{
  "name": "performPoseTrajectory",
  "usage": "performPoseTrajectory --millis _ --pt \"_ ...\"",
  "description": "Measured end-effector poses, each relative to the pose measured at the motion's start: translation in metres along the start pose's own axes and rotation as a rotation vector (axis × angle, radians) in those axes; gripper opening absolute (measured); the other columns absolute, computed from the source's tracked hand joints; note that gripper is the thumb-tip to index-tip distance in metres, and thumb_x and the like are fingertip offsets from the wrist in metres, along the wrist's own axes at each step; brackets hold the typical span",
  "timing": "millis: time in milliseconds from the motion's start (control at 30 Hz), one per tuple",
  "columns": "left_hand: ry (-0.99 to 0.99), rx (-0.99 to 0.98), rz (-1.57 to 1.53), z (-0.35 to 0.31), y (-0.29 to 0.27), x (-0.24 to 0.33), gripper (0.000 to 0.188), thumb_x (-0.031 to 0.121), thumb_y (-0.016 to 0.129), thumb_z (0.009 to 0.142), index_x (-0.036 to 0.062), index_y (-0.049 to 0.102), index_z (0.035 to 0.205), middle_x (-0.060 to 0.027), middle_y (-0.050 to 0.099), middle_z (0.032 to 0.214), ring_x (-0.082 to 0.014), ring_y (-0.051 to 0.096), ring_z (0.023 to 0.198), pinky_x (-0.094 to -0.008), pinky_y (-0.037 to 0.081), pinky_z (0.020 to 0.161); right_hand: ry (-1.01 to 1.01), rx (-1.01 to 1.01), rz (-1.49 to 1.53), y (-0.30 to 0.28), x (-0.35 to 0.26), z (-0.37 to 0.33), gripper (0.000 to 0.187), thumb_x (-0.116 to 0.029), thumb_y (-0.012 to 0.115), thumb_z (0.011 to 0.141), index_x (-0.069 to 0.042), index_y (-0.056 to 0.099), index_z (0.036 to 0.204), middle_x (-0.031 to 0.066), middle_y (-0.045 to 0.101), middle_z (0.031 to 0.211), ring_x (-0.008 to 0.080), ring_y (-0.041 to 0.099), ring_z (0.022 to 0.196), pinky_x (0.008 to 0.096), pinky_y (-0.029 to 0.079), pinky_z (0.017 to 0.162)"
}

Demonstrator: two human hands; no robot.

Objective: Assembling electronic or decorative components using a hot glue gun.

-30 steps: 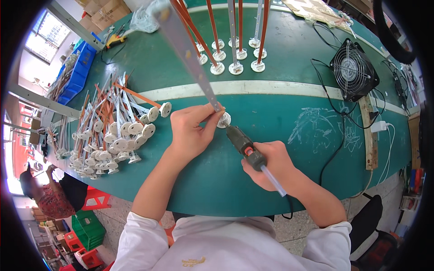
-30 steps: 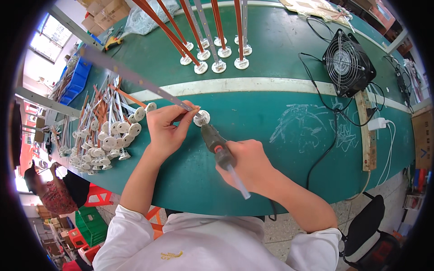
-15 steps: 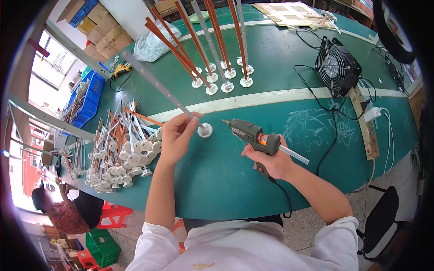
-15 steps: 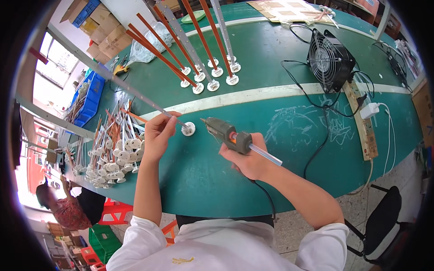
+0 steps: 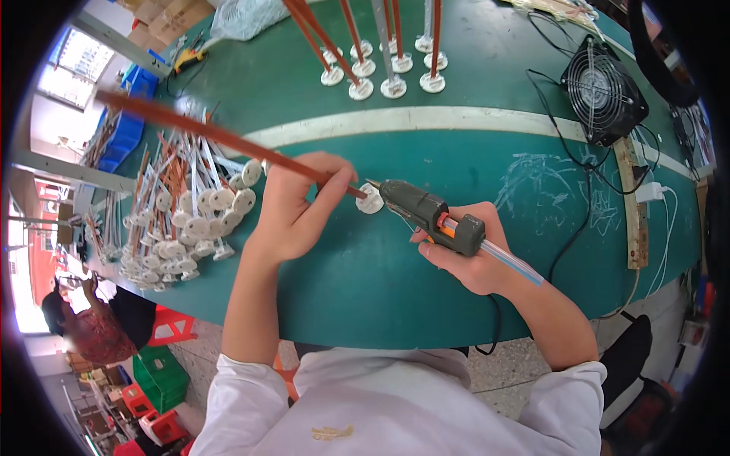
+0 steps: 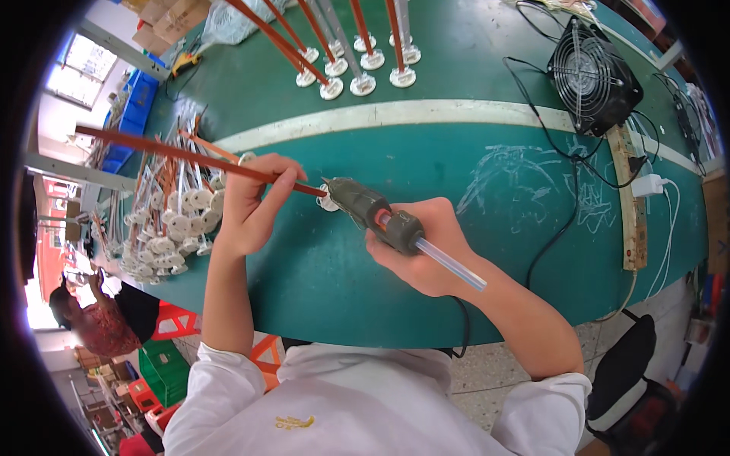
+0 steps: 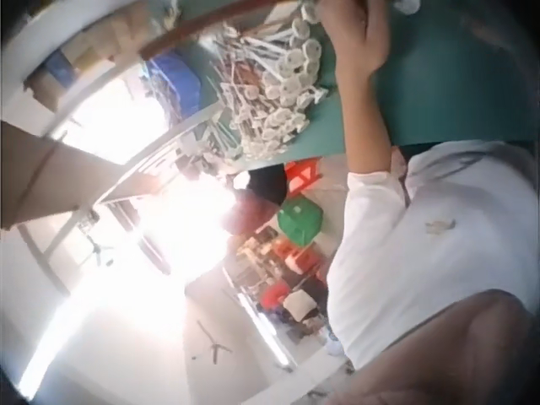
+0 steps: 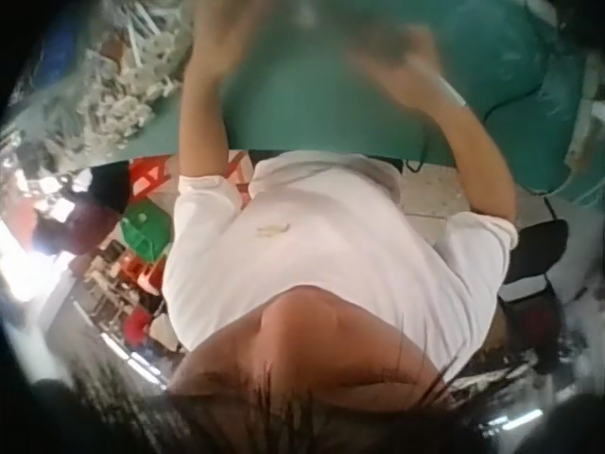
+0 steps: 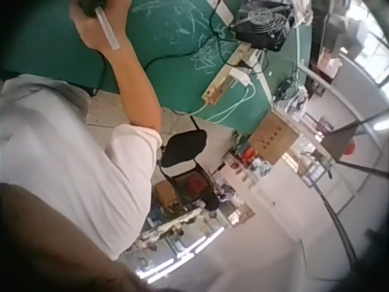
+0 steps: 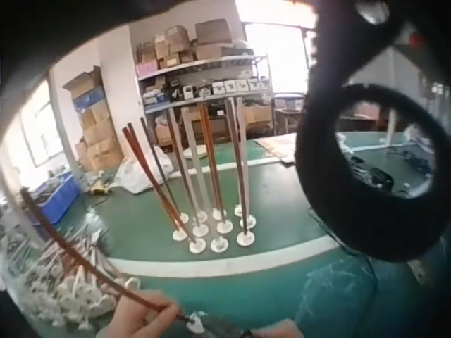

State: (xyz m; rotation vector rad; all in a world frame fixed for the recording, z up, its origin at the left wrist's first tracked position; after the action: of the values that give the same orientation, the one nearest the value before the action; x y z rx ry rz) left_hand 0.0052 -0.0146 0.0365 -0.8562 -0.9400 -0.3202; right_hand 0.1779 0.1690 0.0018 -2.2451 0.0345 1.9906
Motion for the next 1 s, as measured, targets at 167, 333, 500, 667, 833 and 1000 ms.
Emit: performPoseTrajectory --millis 167,333,500,667,833,1000 --pt "0.155 -0.005 0.209 -0.002 0.002 0.008 0.006 -0.002 0.072 0.085 -0.0004 0.071 0.09 -0.0084 0.07 0.08 -0.0184 0.068 0.071 -0.0296 0.05 0.065 -0.102 -0.027 -0.204 0.002 -0.003 -0.001 0.013 -0.001 0.073 0.077 0.005 0.071 0.088 0.0099 0.068 0.073 0.013 0.063 0.063 0.0289 0.05 0.059" --pt "0.134 0.028 0.29 -0.01 0.0 0.006 0.009 -0.002 0.077 0.081 -0.0003 0.073 0.089 -0.0095 0.074 0.08 -0.0186 0.074 0.074 -0.0275 0.055 0.068 -0.177 -0.053 -0.343 0.004 -0.005 -0.004 0.013 -0.002 0.074 0.075 0.002 0.071 0.086 0.0108 0.066 0.07 0.0182 0.062 0.058 0.0297 0.048 0.056" --pt "0.157 0.226 0.302 -0.007 0.015 0.0 0.008 0.002 0.077 0.081 0.002 0.071 0.087 -0.009 0.071 0.073 -0.0222 0.071 0.062 -0.0292 0.054 0.058 -0.272 -0.024 -0.506 0.014 -0.007 -0.004 0.014 -0.004 0.077 0.072 -0.001 0.066 0.08 0.0109 0.06 0.064 0.0257 0.058 0.052 0.0329 0.043 0.05" --pt "0.174 0.258 0.251 -0.003 0.022 -0.007 0.009 0.001 0.077 0.081 0.0007 0.069 0.086 -0.0096 0.07 0.072 -0.0221 0.071 0.063 -0.0302 0.054 0.056 -0.284 0.039 -0.522 0.019 -0.004 -0.002 0.016 -0.004 0.076 0.071 -0.001 0.064 0.08 0.0096 0.056 0.061 0.0257 0.055 0.049 0.0338 0.042 0.048" --pt "0.17 0.224 0.201 0.0 0.024 -0.006 0.01 0.001 0.077 0.081 -0.0007 0.068 0.085 -0.0098 0.069 0.072 -0.022 0.071 0.063 -0.0306 0.054 0.056 -0.308 0.061 -0.53 0.023 -0.001 0.0 0.015 -0.003 0.075 0.071 -0.001 0.064 0.08 0.0097 0.057 0.061 0.0249 0.055 0.049 0.0335 0.042 0.047" --pt "0.126 0.19 0.159 0.001 0.021 -0.008 0.01 -0.001 0.076 0.081 -0.0015 0.067 0.086 -0.0106 0.07 0.073 -0.0223 0.072 0.065 -0.03 0.056 0.058 -0.288 0.087 -0.514 0.027 -0.002 0.0 0.013 -0.002 0.073 0.073 -0.001 0.063 0.079 0.0097 0.057 0.06 0.0244 0.056 0.048 0.0328 0.043 0.047"
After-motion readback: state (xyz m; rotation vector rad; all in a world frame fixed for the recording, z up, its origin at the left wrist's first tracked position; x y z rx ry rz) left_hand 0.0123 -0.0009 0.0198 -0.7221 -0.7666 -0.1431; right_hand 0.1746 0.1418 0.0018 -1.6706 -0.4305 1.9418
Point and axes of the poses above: each hand's wrist, its own z-axis towards the middle knuckle, its own y-axis out of the palm, x = y × z, the point moved 2 cm from there along z, towards the middle knuckle
